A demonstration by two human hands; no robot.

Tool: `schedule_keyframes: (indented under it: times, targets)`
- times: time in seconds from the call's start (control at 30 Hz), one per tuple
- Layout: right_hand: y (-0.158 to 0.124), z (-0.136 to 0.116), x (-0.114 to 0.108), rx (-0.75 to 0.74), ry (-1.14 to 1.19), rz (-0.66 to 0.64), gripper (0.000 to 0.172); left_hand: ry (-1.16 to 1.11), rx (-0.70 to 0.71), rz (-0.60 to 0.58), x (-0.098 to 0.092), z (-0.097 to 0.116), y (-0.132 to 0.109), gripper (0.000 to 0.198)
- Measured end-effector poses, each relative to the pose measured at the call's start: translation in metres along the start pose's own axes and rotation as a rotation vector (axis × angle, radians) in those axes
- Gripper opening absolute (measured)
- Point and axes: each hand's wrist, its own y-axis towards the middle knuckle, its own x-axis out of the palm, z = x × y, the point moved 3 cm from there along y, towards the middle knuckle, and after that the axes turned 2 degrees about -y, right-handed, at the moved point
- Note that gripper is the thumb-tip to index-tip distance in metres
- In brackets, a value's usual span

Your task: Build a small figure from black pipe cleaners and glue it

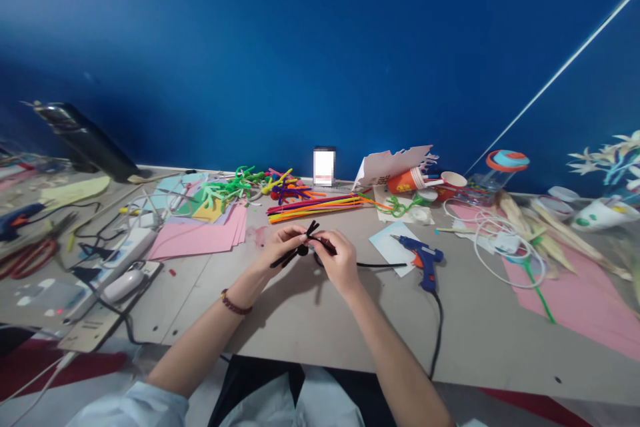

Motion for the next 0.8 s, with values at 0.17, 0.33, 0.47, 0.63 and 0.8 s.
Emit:
schedule_keyframes:
  times: [0.17, 0.33, 0.47, 0.63, 0.8]
  targets:
    - [0.000, -0.001, 0.001, 0.021, 0.030, -0.006, 0.014, 0.006, 0.032, -0.056, 0.003, 0.000, 0.000, 0.031]
    - [-0.002, 0.006, 0.005, 0.118, 0.161, -0.006, 0.014, -0.015, 0.062, -0.070, 0.005, 0.002, -0.001, 0.033]
    - [-0.005, 0.015, 0.014, 0.264, 0.361, -0.053, 0.022, -0.020, 0.054, -0.087, 0.007, 0.003, -0.002, 0.030]
    - [-0.004, 0.016, 0.016, 0.319, 0.456, -0.135, 0.026, -0.011, 0.093, -0.122, 0.009, 0.007, -0.003, 0.032]
    - [-0.004, 0.016, 0.014, 0.390, 0.470, -0.183, 0.027, 0.000, 0.134, -0.153, 0.012, 0.008, -0.003, 0.033]
